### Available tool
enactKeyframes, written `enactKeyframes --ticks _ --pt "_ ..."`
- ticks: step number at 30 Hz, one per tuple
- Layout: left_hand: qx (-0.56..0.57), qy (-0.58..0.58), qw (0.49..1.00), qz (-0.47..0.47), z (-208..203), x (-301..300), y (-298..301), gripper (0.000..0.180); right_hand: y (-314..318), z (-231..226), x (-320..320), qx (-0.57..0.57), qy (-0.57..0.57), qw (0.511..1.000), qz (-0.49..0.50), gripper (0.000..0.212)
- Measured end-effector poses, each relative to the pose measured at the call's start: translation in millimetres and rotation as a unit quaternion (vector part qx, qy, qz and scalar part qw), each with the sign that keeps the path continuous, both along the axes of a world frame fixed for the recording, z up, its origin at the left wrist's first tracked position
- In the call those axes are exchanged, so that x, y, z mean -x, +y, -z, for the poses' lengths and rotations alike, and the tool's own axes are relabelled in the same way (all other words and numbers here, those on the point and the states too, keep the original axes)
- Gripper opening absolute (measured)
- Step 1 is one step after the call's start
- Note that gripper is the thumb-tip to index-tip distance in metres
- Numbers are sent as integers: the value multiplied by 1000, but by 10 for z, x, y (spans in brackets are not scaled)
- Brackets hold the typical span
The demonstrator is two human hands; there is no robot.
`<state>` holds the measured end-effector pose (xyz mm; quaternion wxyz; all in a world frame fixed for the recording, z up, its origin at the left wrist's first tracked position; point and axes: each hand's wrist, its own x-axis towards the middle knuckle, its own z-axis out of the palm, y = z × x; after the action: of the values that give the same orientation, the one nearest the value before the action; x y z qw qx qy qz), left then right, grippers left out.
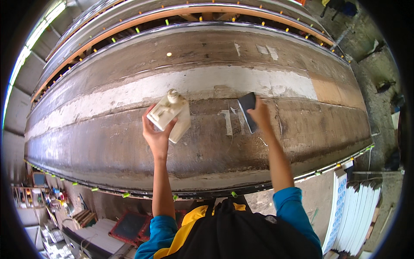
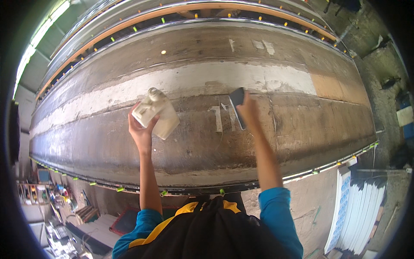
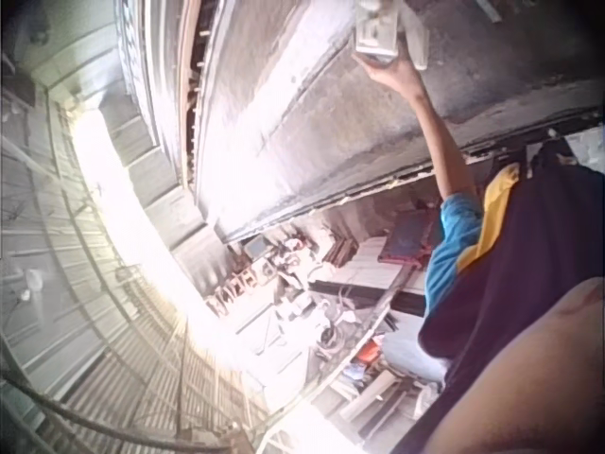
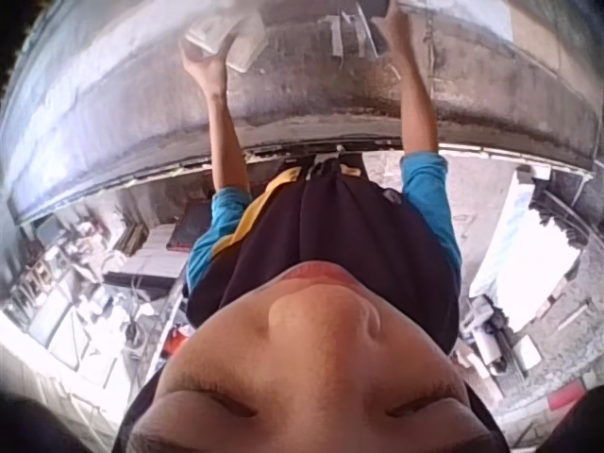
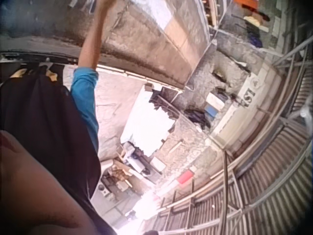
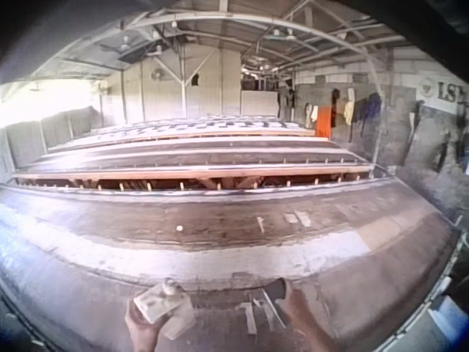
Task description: The person sands the curved interior surface of a large wooden boat hull using a sanding block. They repeatedly pour liquid from a white plastic bottle onto the wood to aid the sanding process. The person moves along the hull, working on different sections of the curved surface.
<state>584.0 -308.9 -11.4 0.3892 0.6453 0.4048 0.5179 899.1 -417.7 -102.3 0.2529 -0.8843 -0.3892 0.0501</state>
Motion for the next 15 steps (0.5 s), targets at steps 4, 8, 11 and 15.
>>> enactKeyframes --ticks 4,8,11,15 --pt "25 -48 998 34 -8 44 144 68 -764 242 -1213 -98 63 986 115 74" --pt "58 -45 997 18 55 219 186 66 -336 -355 -728 91 110 979 142 80" --pt "63 -61 995 36 89 157 239 66 60 -360 -129 -17 93 995 35 72" --pt "52 -61 996 48 106 79 282 64 387 -248 358 -17 152 988 -11 67"
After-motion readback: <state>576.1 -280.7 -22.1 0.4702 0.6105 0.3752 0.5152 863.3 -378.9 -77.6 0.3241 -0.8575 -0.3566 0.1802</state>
